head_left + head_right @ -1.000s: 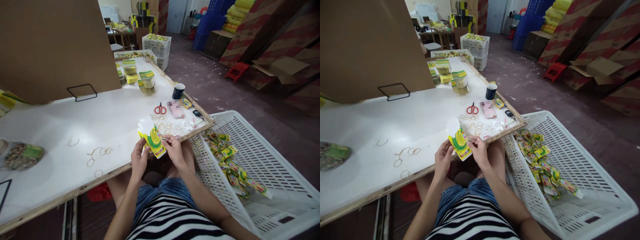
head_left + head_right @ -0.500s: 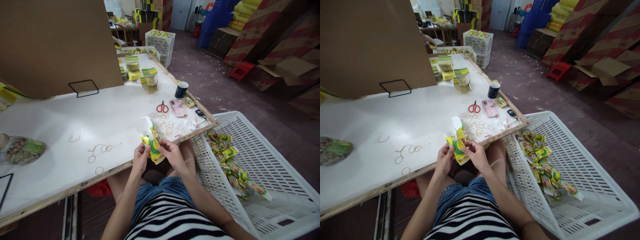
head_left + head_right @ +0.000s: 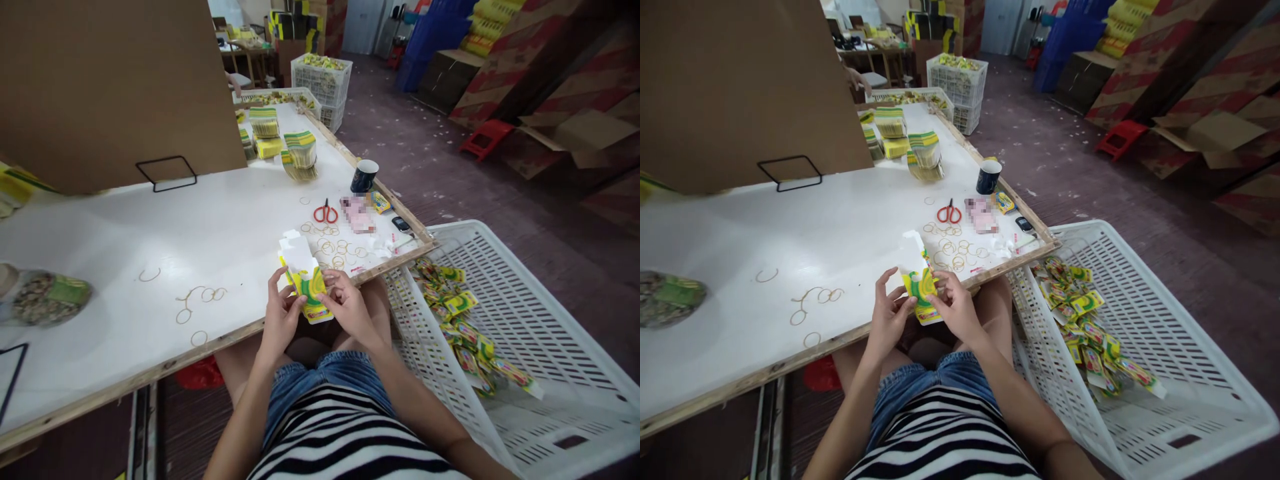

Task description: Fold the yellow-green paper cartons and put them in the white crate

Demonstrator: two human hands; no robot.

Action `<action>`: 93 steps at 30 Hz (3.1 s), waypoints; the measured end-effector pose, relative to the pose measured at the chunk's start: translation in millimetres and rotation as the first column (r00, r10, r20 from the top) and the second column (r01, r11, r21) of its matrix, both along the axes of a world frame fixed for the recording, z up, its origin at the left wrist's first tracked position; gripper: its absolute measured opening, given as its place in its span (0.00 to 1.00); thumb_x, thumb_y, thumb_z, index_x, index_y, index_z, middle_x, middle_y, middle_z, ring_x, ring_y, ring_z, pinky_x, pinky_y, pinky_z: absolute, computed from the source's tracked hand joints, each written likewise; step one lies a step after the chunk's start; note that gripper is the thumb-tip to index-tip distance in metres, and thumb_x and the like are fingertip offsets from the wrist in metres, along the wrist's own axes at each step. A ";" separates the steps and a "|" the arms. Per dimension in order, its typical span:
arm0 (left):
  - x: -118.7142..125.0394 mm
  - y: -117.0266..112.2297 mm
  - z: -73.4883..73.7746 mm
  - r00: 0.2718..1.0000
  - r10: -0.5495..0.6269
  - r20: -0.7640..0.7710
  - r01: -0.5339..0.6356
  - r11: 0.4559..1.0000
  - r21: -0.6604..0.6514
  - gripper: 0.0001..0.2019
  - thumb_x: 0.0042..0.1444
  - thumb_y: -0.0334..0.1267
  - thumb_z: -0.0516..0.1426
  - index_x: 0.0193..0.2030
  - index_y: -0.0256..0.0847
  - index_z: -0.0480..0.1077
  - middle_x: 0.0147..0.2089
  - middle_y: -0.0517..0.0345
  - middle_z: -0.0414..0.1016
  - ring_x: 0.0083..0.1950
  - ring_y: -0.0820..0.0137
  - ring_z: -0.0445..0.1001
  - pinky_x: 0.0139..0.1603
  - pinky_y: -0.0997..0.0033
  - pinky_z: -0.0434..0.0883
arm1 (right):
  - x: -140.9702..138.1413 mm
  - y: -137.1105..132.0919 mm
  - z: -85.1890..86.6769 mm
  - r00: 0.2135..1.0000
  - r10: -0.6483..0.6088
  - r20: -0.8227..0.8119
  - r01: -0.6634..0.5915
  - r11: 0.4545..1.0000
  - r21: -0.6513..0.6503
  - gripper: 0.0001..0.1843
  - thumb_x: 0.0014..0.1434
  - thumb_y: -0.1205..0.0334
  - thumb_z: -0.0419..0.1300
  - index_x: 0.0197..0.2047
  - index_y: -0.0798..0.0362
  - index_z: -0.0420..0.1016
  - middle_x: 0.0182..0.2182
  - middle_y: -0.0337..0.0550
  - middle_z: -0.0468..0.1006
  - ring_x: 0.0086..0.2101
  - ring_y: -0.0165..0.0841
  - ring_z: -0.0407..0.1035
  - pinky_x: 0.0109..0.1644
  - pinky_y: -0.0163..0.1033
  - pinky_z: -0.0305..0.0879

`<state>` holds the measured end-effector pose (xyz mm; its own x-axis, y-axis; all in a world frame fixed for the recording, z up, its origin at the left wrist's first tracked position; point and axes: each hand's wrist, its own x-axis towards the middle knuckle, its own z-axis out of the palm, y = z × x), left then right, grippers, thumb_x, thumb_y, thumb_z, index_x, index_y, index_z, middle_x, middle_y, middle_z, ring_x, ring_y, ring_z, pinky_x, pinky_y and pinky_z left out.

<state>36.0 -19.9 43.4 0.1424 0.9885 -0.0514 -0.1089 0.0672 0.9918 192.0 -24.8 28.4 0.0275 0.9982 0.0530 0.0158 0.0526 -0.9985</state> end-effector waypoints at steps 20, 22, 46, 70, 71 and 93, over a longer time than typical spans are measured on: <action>-4.0 -5.5 4.1 0.946 -0.260 0.192 0.282 0.954 -0.103 0.30 0.52 0.40 0.64 0.59 0.44 0.58 0.49 0.48 0.78 0.45 0.62 0.79 0.41 0.67 0.77 | 19.8 3.6 27.9 0.999 0.015 0.041 -0.019 0.993 0.115 0.14 0.60 0.52 0.60 0.47 0.48 0.73 0.39 0.44 0.77 0.41 0.36 0.72 0.45 0.41 0.69; -3.7 -5.1 2.7 0.966 -0.231 0.116 0.241 0.967 -0.080 0.25 0.54 0.40 0.63 0.57 0.43 0.62 0.49 0.49 0.78 0.42 0.64 0.79 0.41 0.68 0.76 | 24.0 4.2 29.1 0.993 0.019 0.114 -0.038 0.984 0.172 0.14 0.63 0.51 0.55 0.40 0.49 0.78 0.39 0.46 0.77 0.44 0.38 0.71 0.50 0.44 0.67; 15.9 -8.4 4.3 0.965 -0.214 0.148 0.223 0.974 -0.047 0.24 0.51 0.39 0.64 0.55 0.41 0.65 0.50 0.48 0.79 0.43 0.62 0.80 0.44 0.65 0.76 | 25.5 1.1 22.0 0.995 0.066 0.071 -0.069 0.997 0.033 0.14 0.58 0.53 0.61 0.43 0.51 0.80 0.40 0.44 0.81 0.39 0.35 0.73 0.45 0.40 0.69; -2.1 11.2 -34.9 0.952 0.161 -0.260 -0.100 0.967 0.232 0.25 0.60 0.44 0.56 0.62 0.40 0.63 0.65 0.44 0.67 0.67 0.57 0.64 0.69 0.48 0.57 | 7.6 26.8 -22.7 0.953 -0.260 -0.153 0.252 0.965 -0.070 0.17 0.50 0.55 0.66 0.41 0.53 0.74 0.32 0.42 0.78 0.32 0.33 0.71 0.39 0.39 0.68; -1.1 11.5 -33.1 0.983 0.125 -0.131 -0.104 0.983 0.153 0.26 0.59 0.48 0.57 0.62 0.39 0.64 0.64 0.43 0.68 0.64 0.56 0.67 0.65 0.50 0.63 | 6.8 22.0 -20.0 0.945 -0.236 -0.227 0.219 0.971 -0.095 0.16 0.48 0.55 0.67 0.39 0.53 0.74 0.32 0.41 0.78 0.33 0.33 0.72 0.40 0.39 0.69; 17.3 -1.9 -5.8 0.987 0.074 0.142 -0.070 0.997 -0.038 0.28 0.53 0.42 0.63 0.57 0.44 0.55 0.46 0.53 0.77 0.42 0.68 0.78 0.44 0.68 0.74 | -1.7 -9.7 -2.5 0.982 -0.186 -0.025 0.184 0.981 -0.061 0.13 0.55 0.52 0.64 0.37 0.53 0.73 0.31 0.42 0.77 0.32 0.33 0.71 0.38 0.39 0.70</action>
